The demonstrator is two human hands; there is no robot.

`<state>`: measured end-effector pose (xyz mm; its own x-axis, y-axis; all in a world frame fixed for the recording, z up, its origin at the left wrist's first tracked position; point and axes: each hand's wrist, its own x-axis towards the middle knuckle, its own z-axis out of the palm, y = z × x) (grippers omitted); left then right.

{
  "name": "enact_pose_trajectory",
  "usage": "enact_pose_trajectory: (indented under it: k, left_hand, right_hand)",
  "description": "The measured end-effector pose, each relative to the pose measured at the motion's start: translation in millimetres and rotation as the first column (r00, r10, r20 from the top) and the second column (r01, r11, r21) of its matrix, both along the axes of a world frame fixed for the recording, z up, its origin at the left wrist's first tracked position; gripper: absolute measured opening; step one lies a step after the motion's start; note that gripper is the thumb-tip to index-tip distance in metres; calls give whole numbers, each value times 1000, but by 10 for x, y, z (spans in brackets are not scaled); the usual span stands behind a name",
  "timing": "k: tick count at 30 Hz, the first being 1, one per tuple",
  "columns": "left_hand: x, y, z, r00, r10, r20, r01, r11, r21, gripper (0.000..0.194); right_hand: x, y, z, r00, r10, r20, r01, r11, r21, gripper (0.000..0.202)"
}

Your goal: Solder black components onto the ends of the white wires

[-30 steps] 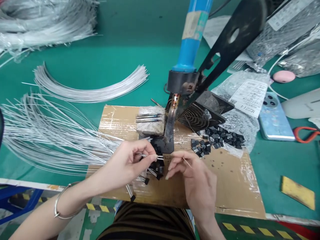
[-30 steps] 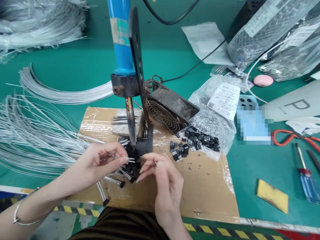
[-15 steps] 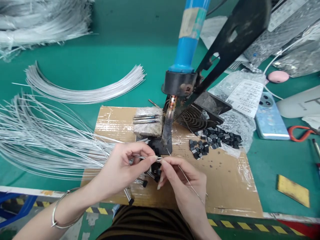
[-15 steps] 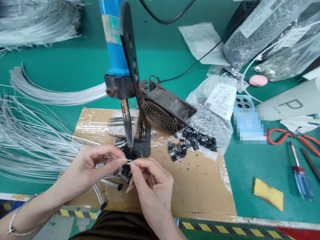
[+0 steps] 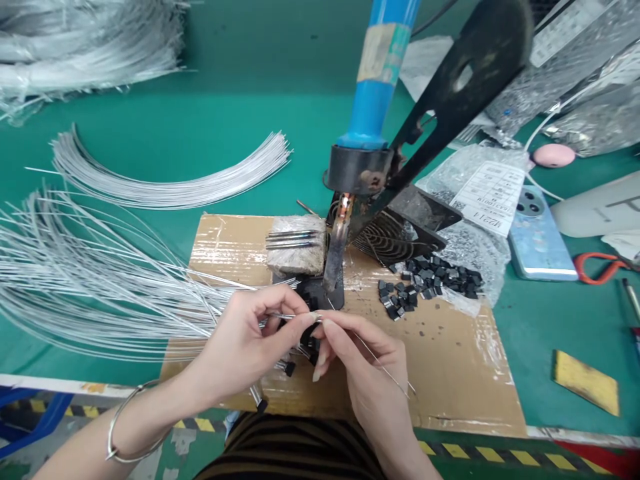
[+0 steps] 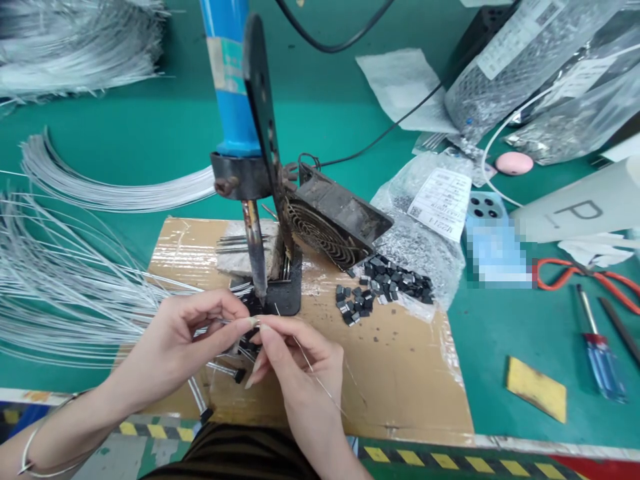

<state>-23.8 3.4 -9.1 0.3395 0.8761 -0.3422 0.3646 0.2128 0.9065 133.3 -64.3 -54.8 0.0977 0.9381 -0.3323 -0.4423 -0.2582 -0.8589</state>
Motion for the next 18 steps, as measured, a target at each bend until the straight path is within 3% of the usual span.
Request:
enact_pose_trajectory:
  k: [7,18]
  left_hand:
    - [18,-35,-11,999,16,32,-15,1000,-15,22]
    - [32,-11,-11,998,21,57,-17,998,-68,22]
  right_hand:
    - [-27,47,-12,994,-38,-100,38,999,-10,10]
    - [-28,18,-4,994,-30,-107,25,999,-48,13]
